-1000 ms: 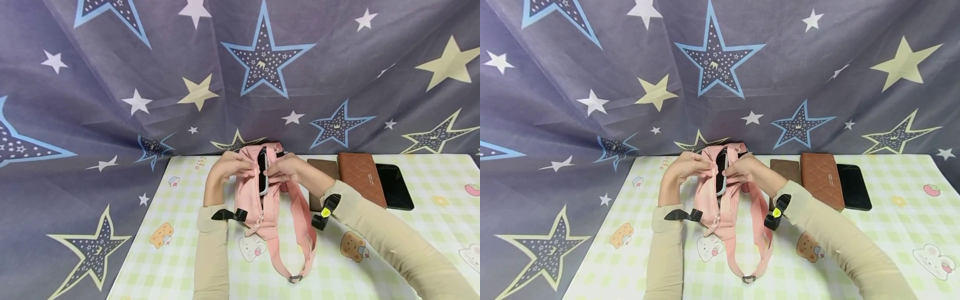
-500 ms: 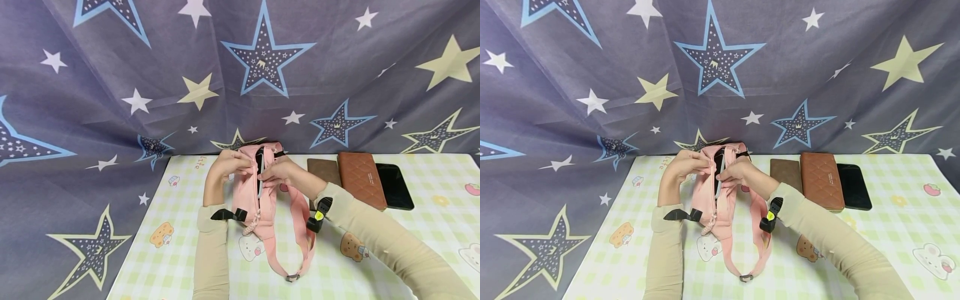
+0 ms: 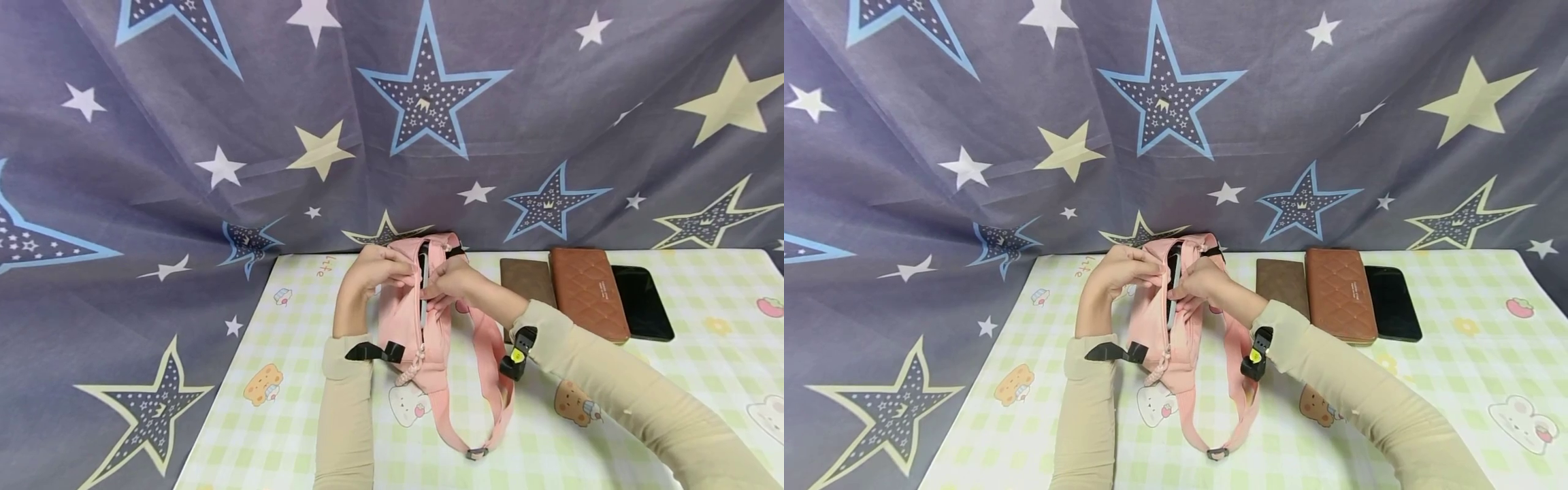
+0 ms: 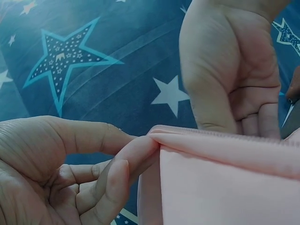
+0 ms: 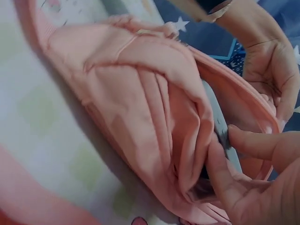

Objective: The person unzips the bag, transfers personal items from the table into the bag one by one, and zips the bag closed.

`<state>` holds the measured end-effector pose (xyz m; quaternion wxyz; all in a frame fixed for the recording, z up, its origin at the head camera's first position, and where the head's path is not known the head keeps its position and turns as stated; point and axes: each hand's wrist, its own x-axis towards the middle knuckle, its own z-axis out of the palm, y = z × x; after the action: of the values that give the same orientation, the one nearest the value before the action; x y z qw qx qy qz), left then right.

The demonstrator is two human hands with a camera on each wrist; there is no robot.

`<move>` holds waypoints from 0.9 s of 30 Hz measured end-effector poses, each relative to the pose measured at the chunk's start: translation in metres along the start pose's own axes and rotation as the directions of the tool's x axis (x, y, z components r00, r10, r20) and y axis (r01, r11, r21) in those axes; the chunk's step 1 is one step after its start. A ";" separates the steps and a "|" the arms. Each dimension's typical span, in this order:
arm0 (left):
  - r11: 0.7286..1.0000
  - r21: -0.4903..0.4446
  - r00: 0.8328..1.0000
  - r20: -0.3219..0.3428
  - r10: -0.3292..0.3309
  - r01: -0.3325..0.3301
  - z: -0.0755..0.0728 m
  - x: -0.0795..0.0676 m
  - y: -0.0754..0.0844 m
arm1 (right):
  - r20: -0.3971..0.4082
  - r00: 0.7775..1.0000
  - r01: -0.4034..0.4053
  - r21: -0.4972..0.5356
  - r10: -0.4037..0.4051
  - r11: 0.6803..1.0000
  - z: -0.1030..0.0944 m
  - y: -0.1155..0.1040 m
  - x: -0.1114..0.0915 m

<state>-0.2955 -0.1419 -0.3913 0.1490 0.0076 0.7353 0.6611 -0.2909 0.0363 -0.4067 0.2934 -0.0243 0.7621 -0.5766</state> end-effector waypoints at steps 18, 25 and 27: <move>0.998 0.054 0.999 -0.035 0.023 -0.021 -0.023 -0.007 -0.004 | -0.099 0.995 -0.016 -0.095 0.006 0.995 0.006 0.011 0.004; 0.996 0.089 0.998 -0.047 0.030 -0.026 -0.032 -0.009 -0.007 | -0.102 0.994 -0.035 -0.015 0.034 0.999 0.003 0.016 0.008; 0.996 0.095 0.999 -0.051 0.002 0.003 -0.032 -0.009 -0.008 | -0.091 0.995 -0.044 0.013 0.045 0.999 0.002 0.016 0.009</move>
<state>-0.2932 -0.1757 -0.3947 0.1297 -0.0024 0.7694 0.6255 -0.2923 0.0367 -0.4253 0.2711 0.0206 0.7719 -0.5748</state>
